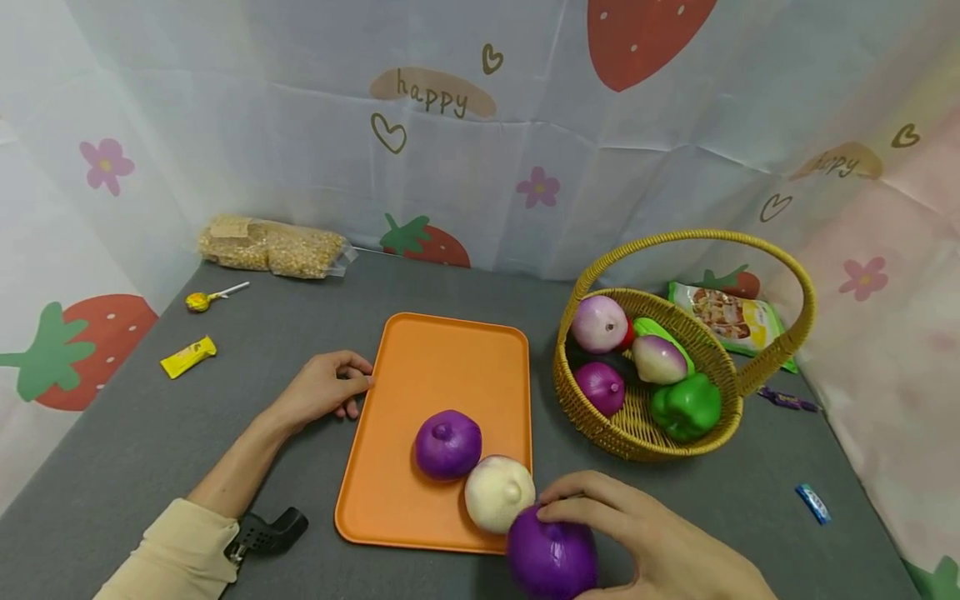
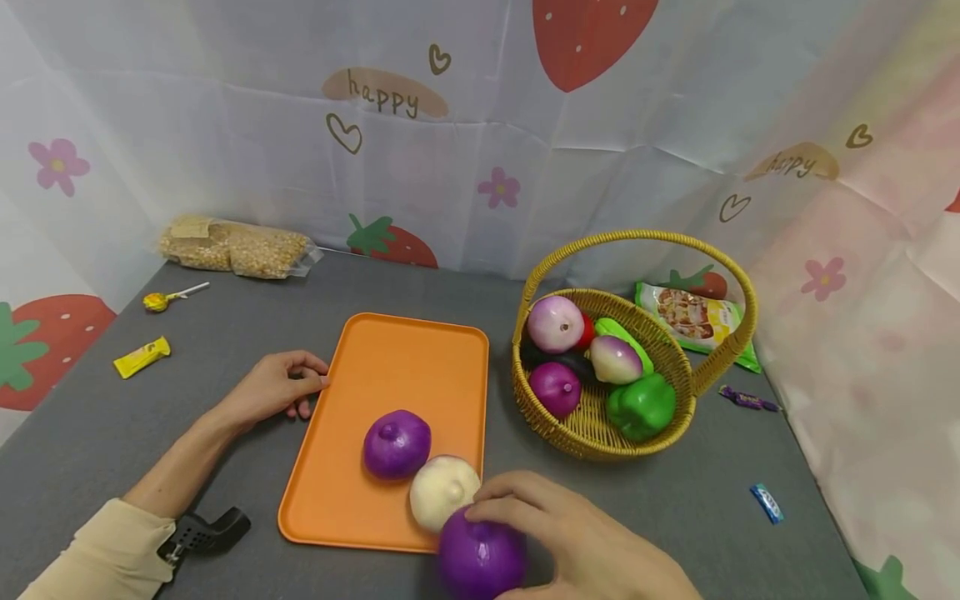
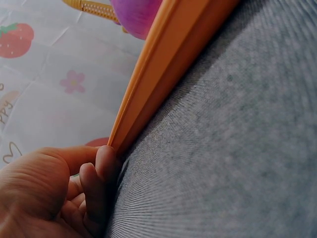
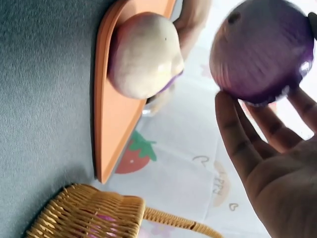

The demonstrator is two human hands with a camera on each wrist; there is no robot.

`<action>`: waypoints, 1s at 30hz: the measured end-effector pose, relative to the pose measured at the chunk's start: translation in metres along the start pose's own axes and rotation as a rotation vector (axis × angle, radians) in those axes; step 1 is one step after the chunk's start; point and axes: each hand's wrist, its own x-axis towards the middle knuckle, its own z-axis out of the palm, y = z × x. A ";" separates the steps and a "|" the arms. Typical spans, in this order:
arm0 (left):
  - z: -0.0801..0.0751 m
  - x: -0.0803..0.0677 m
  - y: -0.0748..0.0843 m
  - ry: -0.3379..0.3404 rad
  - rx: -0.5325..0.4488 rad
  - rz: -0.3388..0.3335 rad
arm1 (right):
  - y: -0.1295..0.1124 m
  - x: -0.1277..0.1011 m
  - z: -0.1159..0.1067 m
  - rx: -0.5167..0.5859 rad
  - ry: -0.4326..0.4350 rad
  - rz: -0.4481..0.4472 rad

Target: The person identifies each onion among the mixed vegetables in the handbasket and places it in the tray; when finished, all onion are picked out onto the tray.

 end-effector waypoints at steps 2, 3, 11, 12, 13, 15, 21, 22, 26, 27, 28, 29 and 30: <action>0.000 0.000 0.000 0.003 0.003 -0.004 | 0.001 0.001 0.002 0.008 -0.038 -0.034; 0.000 0.000 0.000 0.003 0.005 -0.005 | 0.001 0.002 0.002 0.011 -0.058 -0.035; 0.000 -0.001 0.001 0.003 0.002 0.000 | 0.008 0.003 0.011 -0.057 -0.148 0.033; 0.000 -0.001 0.001 0.004 0.002 0.001 | 0.009 0.003 0.012 -0.082 -0.147 0.027; 0.000 0.000 0.001 0.004 0.003 0.002 | 0.010 0.004 0.014 -0.092 -0.149 0.038; 0.000 0.000 0.001 0.006 0.006 0.006 | 0.012 0.005 0.017 -0.112 -0.148 0.042; 0.000 0.002 -0.001 0.005 0.010 -0.003 | 0.013 0.008 0.024 -0.234 -0.073 0.046; 0.000 0.002 -0.001 0.005 0.009 -0.004 | 0.013 0.009 0.025 -0.255 -0.056 0.041; 0.000 0.003 -0.002 0.003 0.007 -0.010 | 0.017 0.013 0.031 -0.289 -0.005 0.014; 0.000 0.003 -0.002 0.004 0.006 -0.013 | 0.019 0.014 0.032 -0.285 0.006 0.009; 0.000 0.003 -0.002 0.003 0.006 -0.010 | 0.021 0.016 0.033 -0.291 0.028 -0.015; 0.000 0.002 -0.001 0.003 0.005 -0.010 | 0.023 0.017 0.035 -0.300 0.048 -0.032; 0.000 0.002 -0.001 0.002 0.004 -0.007 | 0.025 0.019 0.037 -0.312 0.074 -0.053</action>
